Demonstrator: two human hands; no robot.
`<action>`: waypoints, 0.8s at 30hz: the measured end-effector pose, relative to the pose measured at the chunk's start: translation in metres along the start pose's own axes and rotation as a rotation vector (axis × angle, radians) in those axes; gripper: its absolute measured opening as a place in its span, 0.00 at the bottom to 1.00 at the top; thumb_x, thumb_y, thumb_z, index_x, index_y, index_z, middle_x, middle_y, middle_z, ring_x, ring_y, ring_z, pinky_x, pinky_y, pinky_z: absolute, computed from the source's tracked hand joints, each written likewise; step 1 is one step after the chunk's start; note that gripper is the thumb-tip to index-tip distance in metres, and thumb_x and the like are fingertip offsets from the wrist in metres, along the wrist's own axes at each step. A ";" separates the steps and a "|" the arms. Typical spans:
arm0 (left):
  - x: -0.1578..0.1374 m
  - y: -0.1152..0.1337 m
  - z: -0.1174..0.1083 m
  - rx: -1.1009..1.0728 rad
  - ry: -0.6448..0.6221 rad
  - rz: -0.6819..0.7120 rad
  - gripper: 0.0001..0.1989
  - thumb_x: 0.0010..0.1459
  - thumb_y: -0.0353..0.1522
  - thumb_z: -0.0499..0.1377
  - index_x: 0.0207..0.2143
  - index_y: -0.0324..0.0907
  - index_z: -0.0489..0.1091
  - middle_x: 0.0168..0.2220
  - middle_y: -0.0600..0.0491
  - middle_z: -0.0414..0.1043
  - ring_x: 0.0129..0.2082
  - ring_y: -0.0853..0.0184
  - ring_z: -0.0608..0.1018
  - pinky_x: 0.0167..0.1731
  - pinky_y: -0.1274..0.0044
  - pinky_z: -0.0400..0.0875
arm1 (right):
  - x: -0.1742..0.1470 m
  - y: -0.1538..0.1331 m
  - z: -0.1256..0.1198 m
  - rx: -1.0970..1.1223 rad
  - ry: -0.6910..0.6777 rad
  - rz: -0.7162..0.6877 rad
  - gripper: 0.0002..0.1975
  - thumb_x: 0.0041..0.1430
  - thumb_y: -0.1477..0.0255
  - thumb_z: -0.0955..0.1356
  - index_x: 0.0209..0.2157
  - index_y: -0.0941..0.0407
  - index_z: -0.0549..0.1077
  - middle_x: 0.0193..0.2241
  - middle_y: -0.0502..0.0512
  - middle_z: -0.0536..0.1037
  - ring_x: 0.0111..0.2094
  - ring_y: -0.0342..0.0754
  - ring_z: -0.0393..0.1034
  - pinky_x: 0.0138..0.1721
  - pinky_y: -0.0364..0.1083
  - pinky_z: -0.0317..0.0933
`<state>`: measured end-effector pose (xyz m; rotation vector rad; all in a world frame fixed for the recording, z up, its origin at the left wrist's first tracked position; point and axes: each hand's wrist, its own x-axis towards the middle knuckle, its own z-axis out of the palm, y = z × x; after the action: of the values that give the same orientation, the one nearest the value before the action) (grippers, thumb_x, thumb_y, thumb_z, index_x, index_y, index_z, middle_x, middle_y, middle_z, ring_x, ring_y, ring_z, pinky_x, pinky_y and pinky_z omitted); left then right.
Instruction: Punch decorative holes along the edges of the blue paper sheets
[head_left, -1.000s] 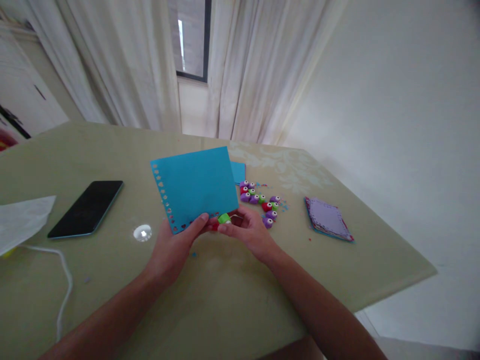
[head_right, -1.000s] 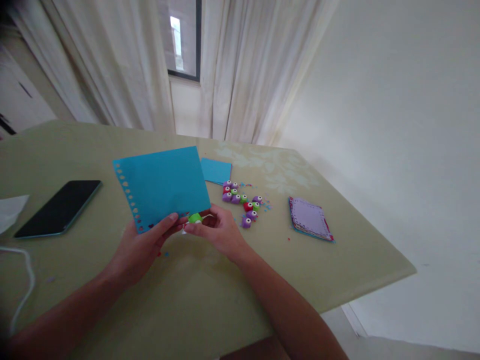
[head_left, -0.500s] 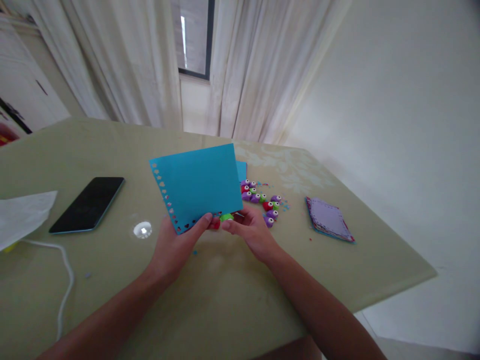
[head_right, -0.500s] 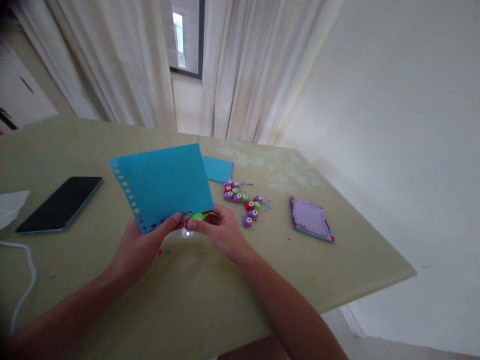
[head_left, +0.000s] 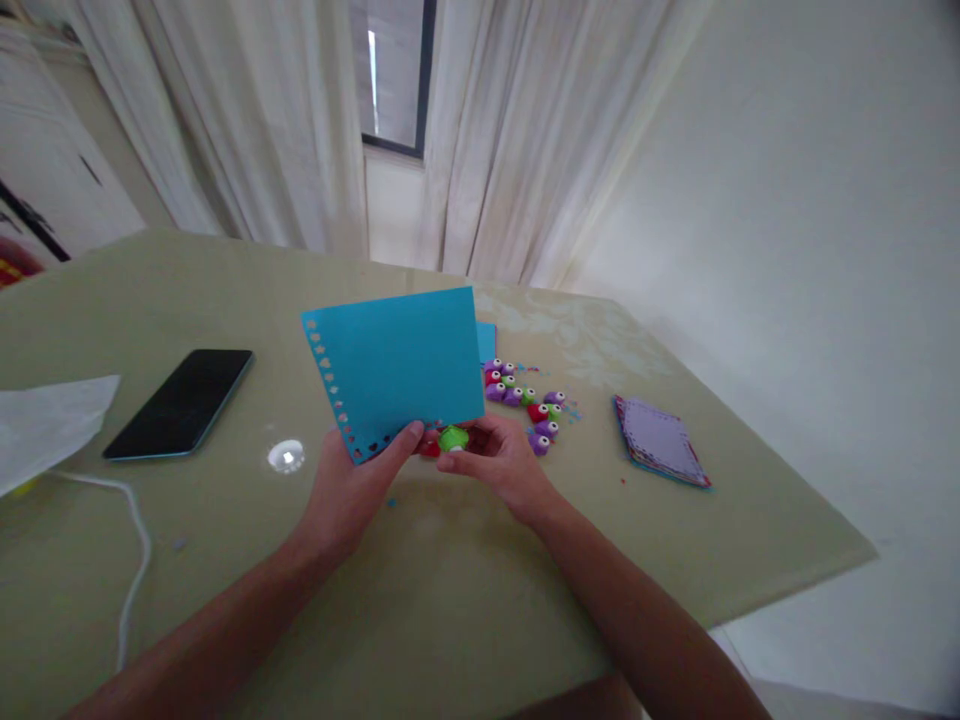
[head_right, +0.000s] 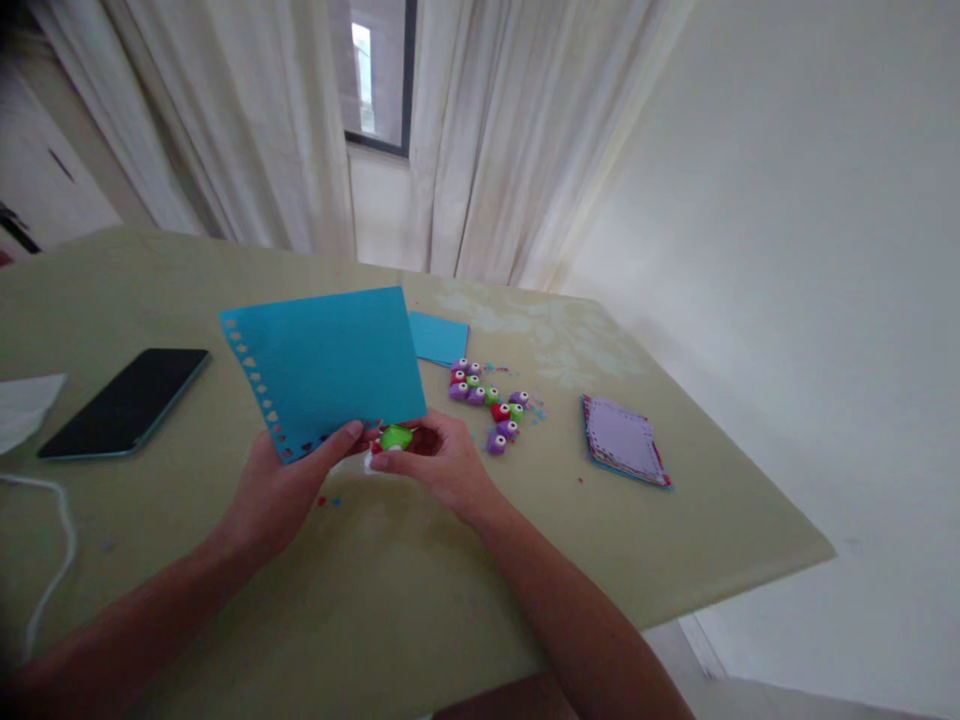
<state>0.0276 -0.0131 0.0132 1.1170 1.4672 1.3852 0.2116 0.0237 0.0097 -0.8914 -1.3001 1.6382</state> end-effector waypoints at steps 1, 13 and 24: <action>0.000 0.000 0.000 0.001 -0.007 -0.001 0.21 0.55 0.48 0.71 0.44 0.42 0.82 0.41 0.48 0.87 0.40 0.53 0.87 0.42 0.67 0.82 | 0.000 0.000 0.000 -0.001 -0.004 -0.001 0.23 0.39 0.64 0.85 0.38 0.52 0.83 0.38 0.52 0.85 0.39 0.52 0.80 0.45 0.52 0.74; -0.002 0.009 0.002 -0.011 -0.017 0.012 0.14 0.55 0.44 0.71 0.36 0.43 0.83 0.35 0.50 0.87 0.36 0.55 0.87 0.37 0.69 0.82 | 0.001 0.002 -0.006 -0.017 0.044 -0.073 0.18 0.51 0.58 0.82 0.38 0.54 0.81 0.32 0.51 0.81 0.29 0.44 0.69 0.31 0.44 0.62; -0.003 0.007 0.004 0.065 0.011 0.084 0.12 0.55 0.42 0.70 0.34 0.43 0.81 0.31 0.51 0.86 0.29 0.58 0.85 0.30 0.72 0.80 | 0.000 0.006 -0.002 0.155 0.071 -0.019 0.19 0.47 0.56 0.83 0.35 0.53 0.83 0.30 0.50 0.79 0.28 0.43 0.68 0.32 0.44 0.61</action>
<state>0.0329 -0.0152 0.0200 1.2265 1.4975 1.4116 0.2120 0.0240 0.0033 -0.8325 -1.1141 1.6529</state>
